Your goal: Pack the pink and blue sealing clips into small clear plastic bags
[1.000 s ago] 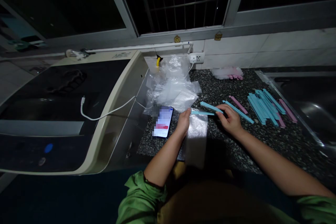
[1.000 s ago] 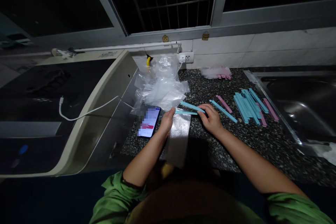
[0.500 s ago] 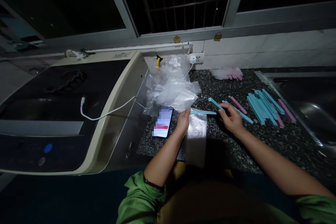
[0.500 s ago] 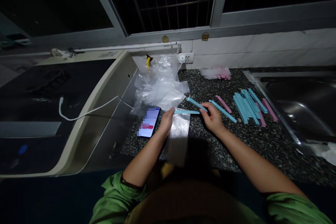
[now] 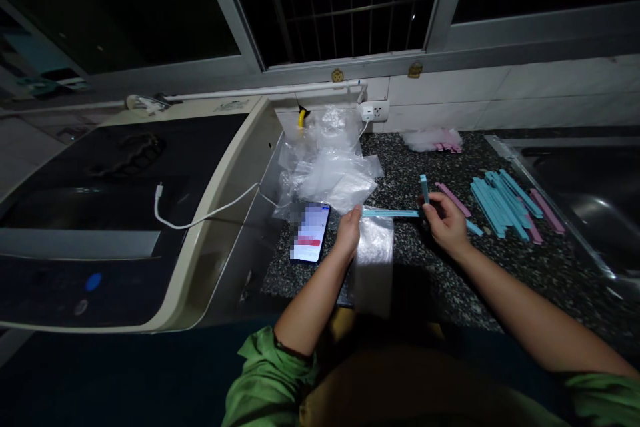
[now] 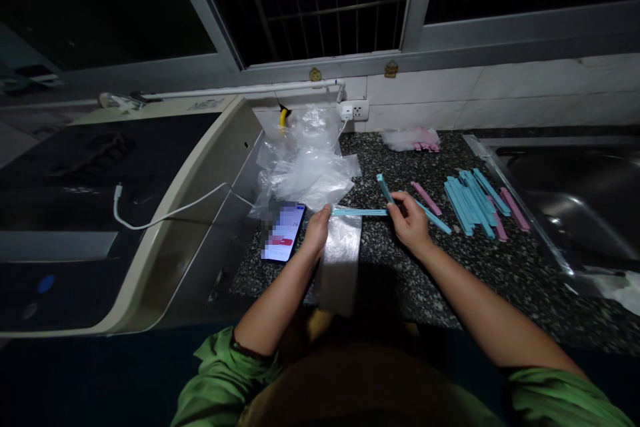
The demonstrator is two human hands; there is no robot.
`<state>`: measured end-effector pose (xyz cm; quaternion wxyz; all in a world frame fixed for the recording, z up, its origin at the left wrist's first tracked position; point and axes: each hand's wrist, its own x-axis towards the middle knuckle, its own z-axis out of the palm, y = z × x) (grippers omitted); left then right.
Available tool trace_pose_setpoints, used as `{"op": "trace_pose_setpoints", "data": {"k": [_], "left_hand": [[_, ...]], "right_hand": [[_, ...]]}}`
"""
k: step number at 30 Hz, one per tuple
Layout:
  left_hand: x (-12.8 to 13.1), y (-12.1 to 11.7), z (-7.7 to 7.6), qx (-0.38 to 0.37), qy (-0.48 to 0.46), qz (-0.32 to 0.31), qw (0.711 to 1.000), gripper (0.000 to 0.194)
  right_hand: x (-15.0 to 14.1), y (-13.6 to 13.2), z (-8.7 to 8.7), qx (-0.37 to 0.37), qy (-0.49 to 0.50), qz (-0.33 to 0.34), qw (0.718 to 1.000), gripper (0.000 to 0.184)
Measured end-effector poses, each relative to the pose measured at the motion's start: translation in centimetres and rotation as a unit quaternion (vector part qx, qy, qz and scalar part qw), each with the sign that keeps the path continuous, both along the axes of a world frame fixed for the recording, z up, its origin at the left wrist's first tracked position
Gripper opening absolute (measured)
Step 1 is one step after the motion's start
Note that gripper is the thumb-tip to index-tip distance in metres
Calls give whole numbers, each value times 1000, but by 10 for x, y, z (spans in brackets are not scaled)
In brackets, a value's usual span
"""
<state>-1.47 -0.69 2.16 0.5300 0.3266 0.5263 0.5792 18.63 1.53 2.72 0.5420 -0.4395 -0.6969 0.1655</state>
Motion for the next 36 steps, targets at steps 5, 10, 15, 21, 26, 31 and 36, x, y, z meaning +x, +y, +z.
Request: {"op": "trace_pose_setpoints", "data": {"k": [5, 10, 15, 21, 26, 31, 36], "left_hand": [[0, 0, 0, -3, -2, 5, 1000, 35], [0, -1, 2, -6, -9, 6, 1000, 37], [1, 0, 2, -9, -13, 10, 1000, 38], [1, -1, 3, -3, -14, 8, 1000, 41], [0, -1, 4, -3, -14, 16, 1000, 42], [0, -2, 4, -13, -6, 23, 1000, 42], [-1, -2, 6, -11, -7, 21, 1000, 42]], "right_hand": [[1, 1, -2, -14, 28, 1, 1000, 21], [1, 4, -2, -22, 81, 14, 996, 21], [2, 5, -2, -32, 110, 16, 993, 20], [2, 5, 0, -44, 122, 15, 991, 20], [4, 4, 2, -47, 124, 10, 991, 20], [4, 3, 4, -39, 129, -4, 991, 21], [2, 2, 7, -40, 152, -19, 987, 26]]}}
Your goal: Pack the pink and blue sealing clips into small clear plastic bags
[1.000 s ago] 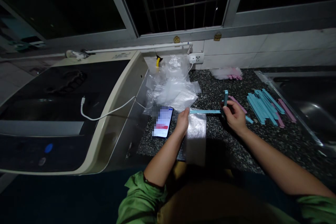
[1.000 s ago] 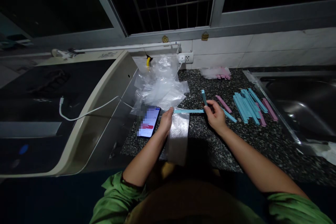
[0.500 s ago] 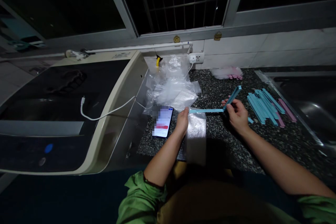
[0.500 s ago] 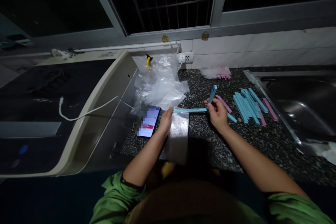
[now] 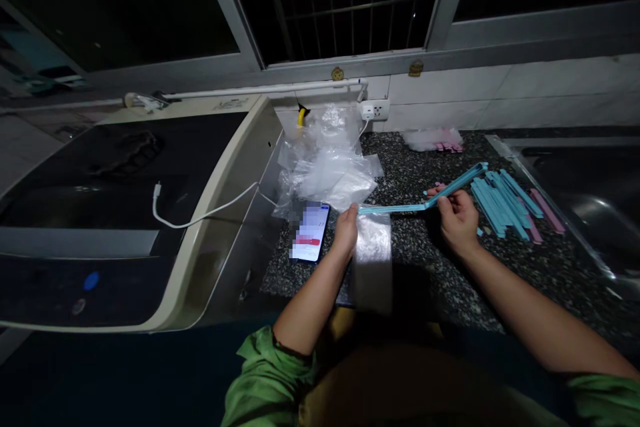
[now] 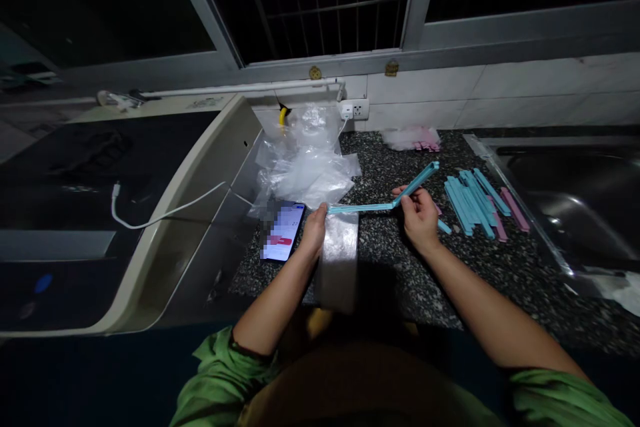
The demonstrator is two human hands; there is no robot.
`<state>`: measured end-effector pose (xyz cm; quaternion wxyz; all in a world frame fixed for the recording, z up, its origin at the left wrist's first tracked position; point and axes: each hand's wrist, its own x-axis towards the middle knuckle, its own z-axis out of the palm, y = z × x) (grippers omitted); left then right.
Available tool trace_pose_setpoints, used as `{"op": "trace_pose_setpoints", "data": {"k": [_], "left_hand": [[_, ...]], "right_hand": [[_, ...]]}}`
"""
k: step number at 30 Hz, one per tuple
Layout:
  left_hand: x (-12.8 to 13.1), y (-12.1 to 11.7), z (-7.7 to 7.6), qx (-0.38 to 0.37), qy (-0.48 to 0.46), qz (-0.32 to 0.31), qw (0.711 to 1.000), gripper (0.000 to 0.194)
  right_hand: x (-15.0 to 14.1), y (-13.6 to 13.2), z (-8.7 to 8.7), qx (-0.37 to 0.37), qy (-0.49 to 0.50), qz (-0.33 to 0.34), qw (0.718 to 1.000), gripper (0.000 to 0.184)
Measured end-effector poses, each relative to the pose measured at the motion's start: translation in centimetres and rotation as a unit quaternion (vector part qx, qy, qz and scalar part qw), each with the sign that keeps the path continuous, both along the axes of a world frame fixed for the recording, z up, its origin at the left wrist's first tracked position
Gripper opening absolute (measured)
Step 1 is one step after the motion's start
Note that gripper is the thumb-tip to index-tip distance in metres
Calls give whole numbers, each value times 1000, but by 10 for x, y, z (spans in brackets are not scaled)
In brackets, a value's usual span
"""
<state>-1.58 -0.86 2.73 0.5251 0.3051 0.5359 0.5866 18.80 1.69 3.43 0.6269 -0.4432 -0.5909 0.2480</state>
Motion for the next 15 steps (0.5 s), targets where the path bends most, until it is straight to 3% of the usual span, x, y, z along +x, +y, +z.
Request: {"op": "trace_pose_setpoints", "data": {"k": [15], "left_hand": [[-4, 2, 1, 8, 11, 24, 1000, 43]], "right_hand": [[-2, 0, 2, -12, 38, 23, 999, 28]]}}
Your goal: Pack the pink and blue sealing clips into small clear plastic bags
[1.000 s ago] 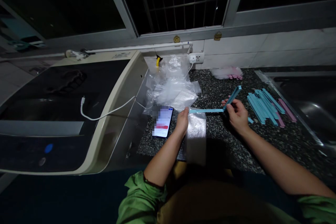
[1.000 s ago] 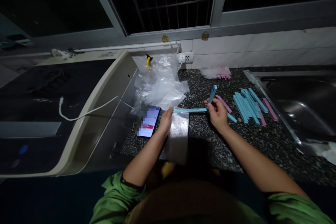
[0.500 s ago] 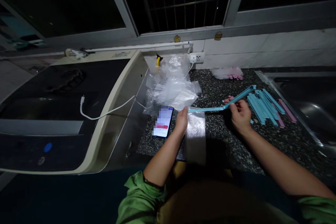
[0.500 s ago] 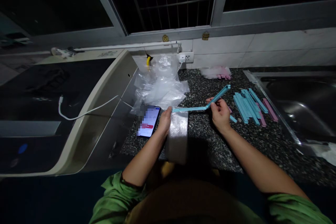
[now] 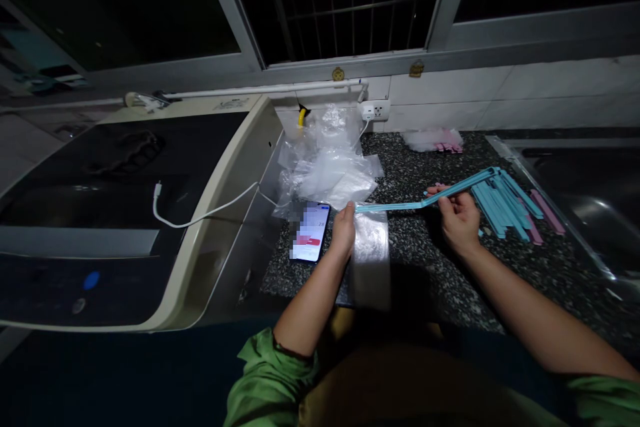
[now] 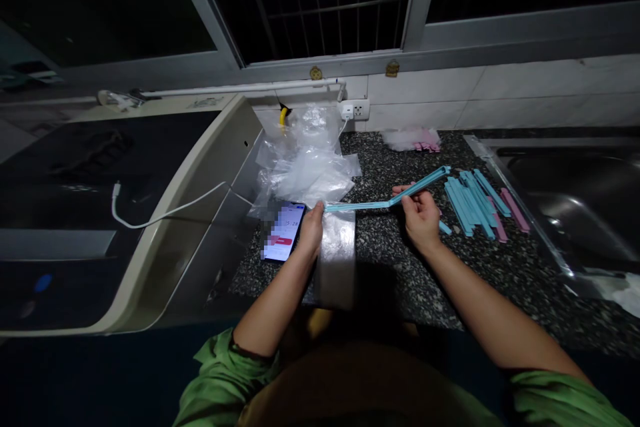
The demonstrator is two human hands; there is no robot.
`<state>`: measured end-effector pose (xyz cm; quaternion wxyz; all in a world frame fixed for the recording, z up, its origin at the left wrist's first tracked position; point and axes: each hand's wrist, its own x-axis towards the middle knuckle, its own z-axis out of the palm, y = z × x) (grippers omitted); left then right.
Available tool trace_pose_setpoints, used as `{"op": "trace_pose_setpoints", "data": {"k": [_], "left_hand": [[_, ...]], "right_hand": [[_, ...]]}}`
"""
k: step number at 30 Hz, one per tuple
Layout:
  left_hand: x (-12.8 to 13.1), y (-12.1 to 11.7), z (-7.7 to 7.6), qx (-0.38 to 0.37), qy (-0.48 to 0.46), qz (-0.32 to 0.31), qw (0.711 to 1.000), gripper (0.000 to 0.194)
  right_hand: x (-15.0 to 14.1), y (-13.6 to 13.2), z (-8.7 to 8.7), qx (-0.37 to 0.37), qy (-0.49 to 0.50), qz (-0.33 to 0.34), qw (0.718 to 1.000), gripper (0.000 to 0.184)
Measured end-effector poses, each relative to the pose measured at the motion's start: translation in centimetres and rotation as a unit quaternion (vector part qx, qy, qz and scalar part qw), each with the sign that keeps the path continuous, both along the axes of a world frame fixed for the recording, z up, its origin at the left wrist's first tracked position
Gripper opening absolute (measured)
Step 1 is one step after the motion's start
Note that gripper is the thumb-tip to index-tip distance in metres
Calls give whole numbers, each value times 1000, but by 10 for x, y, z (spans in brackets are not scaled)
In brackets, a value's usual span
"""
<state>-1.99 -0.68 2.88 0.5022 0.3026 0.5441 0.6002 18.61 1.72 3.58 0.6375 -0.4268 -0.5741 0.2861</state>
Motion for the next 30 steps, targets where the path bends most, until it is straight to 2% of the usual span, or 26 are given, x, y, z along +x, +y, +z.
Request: {"op": "trace_pose_setpoints", "data": {"k": [10, 19, 25, 30], "left_hand": [[-3, 0, 7, -5, -3, 26, 1000, 39], [-2, -3, 15, -17, -8, 38, 999, 34], [-5, -1, 9, -2, -4, 41, 999, 39], [-10, 2, 5, 10, 3, 47, 999, 39]], "right_hand": [[1, 3, -3, -12, -6, 3, 1000, 28], [1, 7, -8, -31, 75, 22, 996, 32], [-2, 8, -9, -61, 124, 51, 989, 35], [-4, 7, -12, -57, 132, 77, 987, 32]]}}
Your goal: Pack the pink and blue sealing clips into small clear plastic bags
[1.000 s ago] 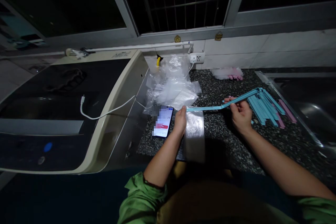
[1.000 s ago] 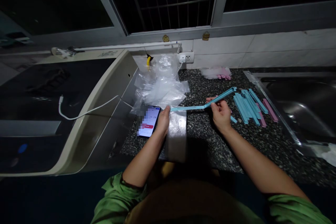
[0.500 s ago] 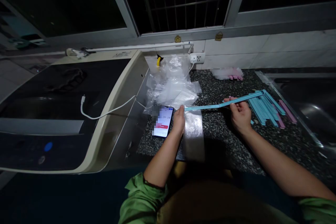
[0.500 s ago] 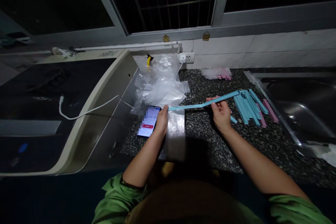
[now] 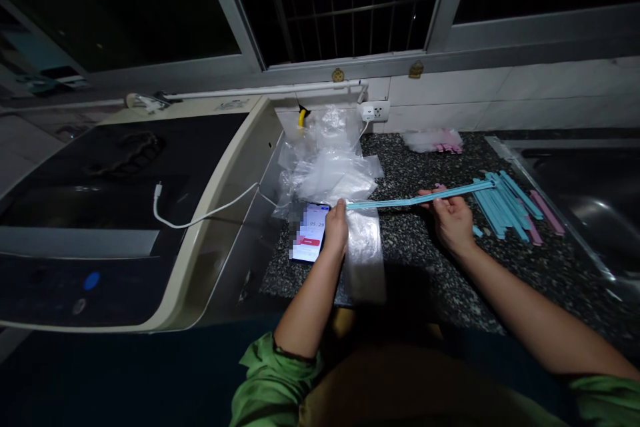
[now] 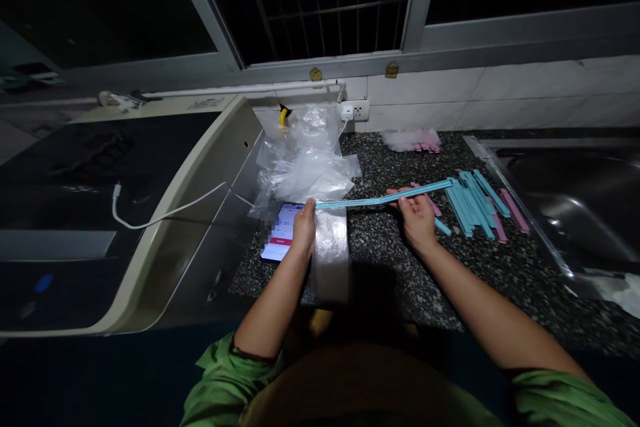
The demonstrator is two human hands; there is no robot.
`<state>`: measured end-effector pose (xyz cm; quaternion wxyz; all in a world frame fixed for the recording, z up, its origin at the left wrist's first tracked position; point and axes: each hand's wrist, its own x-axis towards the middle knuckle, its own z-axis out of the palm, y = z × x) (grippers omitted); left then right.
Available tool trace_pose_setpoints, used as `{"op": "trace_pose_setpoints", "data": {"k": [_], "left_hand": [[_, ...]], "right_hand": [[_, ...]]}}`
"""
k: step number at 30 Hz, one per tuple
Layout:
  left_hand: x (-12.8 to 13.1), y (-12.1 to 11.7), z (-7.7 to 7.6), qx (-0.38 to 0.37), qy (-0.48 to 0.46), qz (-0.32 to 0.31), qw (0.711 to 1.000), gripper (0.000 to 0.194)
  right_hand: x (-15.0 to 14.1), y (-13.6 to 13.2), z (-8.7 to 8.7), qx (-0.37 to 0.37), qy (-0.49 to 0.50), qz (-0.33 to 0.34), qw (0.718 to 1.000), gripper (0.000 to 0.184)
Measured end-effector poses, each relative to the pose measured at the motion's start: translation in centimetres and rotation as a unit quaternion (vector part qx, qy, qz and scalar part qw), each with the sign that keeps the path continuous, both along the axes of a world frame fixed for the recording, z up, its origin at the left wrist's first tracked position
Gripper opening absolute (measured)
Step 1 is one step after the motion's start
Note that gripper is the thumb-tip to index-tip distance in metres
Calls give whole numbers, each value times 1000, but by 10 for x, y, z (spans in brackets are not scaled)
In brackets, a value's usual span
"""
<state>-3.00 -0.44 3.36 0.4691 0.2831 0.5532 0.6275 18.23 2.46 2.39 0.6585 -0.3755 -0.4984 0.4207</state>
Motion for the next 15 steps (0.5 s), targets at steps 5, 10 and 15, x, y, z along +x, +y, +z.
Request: {"op": "trace_pose_setpoints", "data": {"k": [5, 10, 15], "left_hand": [[-5, 3, -3, 4, 28, 13, 1000, 37], [-8, 3, -5, 29, 119, 42, 992, 36], [-10, 5, -10, 16, 144, 53, 988, 36]], "right_hand": [[0, 1, -4, -9, -15, 18, 1000, 32], [-1, 2, -6, -20, -30, 28, 999, 34], [-1, 2, -7, -25, -40, 39, 998, 34]]}}
